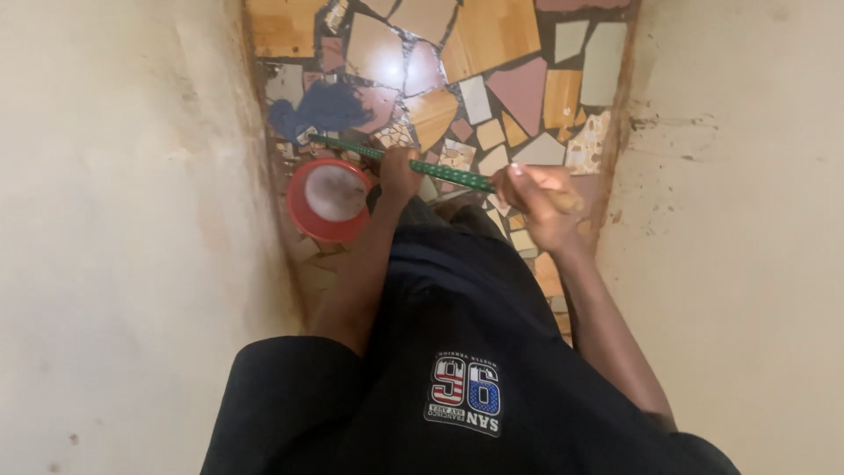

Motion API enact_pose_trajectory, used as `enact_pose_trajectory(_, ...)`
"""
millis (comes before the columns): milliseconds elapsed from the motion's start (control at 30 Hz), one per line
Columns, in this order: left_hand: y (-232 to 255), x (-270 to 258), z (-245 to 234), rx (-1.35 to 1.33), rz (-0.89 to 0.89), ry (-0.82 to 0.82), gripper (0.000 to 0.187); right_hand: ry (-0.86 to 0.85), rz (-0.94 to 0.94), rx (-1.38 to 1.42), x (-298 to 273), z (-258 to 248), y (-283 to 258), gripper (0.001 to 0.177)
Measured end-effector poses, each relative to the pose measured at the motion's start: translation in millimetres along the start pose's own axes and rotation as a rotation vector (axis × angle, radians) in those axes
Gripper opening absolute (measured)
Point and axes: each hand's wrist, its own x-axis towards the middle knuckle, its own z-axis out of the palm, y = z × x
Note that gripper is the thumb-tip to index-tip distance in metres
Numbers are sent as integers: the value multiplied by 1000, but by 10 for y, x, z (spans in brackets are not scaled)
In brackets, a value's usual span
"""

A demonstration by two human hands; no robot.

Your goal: Mopping a tiled floor using a mop and a bucket of soapy water.

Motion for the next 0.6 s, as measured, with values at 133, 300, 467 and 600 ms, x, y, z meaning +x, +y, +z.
enact_pose_trajectory(133, 289, -105, 379, 34, -124, -109, 28, -2, 20, -5, -423, -159, -150, 44)
enact_pose_trajectory(300, 902, 46, 972, -197, 38, 239, 25, 26, -94, -128, -912, -460, -443, 40)
enact_pose_trajectory(467, 1325, 282, 1761, -389, -6, -142, 29, 122, -148, -209, -1262, -784, -366, 39)
enact_pose_trajectory(600, 1932, 320, 1899, -529, 347, 114, 19, 303, -145, -270, -1521, -957, -277, 40)
